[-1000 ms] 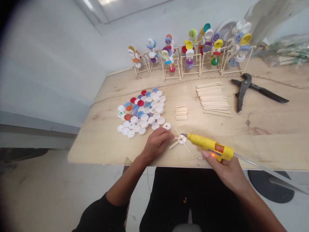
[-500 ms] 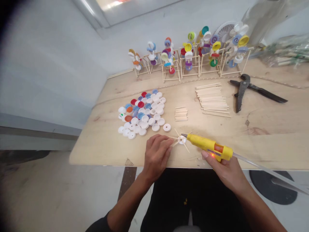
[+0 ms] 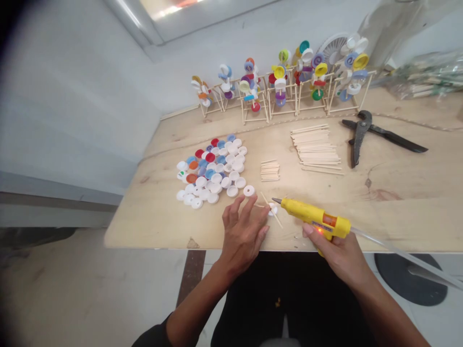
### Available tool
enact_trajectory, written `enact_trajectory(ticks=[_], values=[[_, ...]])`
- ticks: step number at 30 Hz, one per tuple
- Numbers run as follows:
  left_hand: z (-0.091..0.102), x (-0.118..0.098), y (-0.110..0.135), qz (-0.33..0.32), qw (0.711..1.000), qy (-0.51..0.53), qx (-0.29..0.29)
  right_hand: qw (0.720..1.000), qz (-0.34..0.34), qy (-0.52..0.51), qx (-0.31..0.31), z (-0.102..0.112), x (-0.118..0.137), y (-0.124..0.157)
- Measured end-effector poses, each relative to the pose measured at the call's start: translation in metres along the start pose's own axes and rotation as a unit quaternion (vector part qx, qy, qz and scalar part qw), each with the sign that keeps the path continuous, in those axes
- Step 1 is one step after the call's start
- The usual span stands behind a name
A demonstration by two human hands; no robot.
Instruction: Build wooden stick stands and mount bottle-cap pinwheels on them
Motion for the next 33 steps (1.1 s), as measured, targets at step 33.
enact_trajectory(ticks=[33], values=[[0.003, 0.007, 0.003, 0.096, 0.992, 0.063, -0.055, 1.000, 0.013, 0.012, 0.025, 0.004, -0.007, -0.004]])
Point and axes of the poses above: each hand's wrist, its own y-axis away from the middle knuckle, its own z-axis out of the back of the hand, x = y × z, the point moved 5 cm from there along -y, towards the middle knuckle, and after that the axes turned 11 degrees about -y, right-handed, at the moved point
